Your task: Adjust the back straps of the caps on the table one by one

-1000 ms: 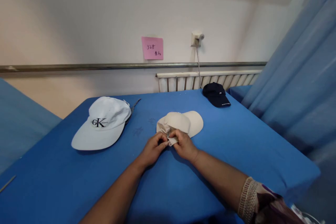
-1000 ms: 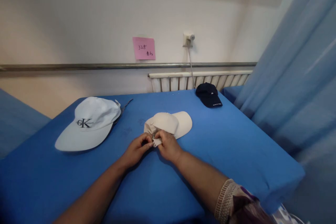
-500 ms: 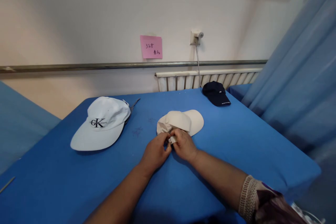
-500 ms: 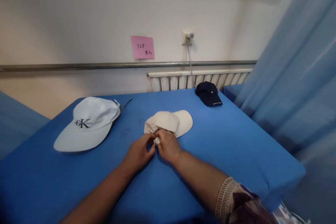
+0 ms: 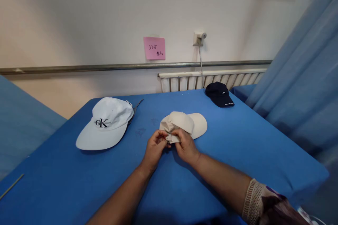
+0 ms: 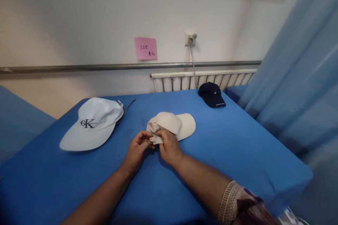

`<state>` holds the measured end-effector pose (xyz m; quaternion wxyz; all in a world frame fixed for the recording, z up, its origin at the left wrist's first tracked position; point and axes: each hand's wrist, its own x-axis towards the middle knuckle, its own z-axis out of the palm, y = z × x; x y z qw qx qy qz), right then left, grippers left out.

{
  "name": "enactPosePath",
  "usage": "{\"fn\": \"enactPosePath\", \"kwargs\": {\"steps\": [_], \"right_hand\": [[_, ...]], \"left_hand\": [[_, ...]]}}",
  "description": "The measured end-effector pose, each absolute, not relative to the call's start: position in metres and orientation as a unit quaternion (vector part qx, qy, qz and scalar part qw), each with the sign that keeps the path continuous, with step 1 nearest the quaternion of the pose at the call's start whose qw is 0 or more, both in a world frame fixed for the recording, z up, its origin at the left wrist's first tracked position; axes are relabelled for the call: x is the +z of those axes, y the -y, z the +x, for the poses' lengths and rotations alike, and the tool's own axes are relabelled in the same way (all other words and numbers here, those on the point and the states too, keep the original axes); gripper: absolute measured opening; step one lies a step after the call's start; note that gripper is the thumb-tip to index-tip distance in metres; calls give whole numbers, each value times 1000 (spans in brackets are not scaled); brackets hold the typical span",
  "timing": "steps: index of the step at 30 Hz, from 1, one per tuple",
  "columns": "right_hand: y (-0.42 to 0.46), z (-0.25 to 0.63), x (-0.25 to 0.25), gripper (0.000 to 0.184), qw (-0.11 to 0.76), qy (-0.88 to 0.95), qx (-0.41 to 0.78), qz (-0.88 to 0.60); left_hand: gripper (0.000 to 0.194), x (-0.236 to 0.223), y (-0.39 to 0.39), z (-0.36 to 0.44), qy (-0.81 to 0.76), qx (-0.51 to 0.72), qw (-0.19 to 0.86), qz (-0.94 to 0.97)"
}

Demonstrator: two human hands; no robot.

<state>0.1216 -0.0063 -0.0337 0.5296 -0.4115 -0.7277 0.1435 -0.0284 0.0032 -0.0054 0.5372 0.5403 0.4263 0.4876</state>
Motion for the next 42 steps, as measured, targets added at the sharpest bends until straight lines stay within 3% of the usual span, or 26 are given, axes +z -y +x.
{"fn": "enactPosePath", "kwargs": {"steps": [4,11,19,23,27,31,42], "right_hand": [[5,124,-34,34,528,733,143,-405],[4,130,-33,40,504,747,118,-417],[-1,129,-37,49,544,708,153,-423],[-3,132,-37,47,562,695,166,-416],[-2,132,-36,42,546,704,170,-420],[1,130,-34,40,522,724,160,-421],[4,125,-28,44,549,726,151,-384]], "left_hand": [[15,-6,-5,-34,-424,462,514,585],[11,0,-5,-39,-431,355,302,772],[42,-5,-11,-45,-464,424,452,633],[26,-5,-10,-44,-445,393,378,710],[26,-1,-3,-37,-418,360,288,783],[17,0,-1,-34,-422,370,264,784],[32,-10,-3,-34,-477,504,444,567]]}}
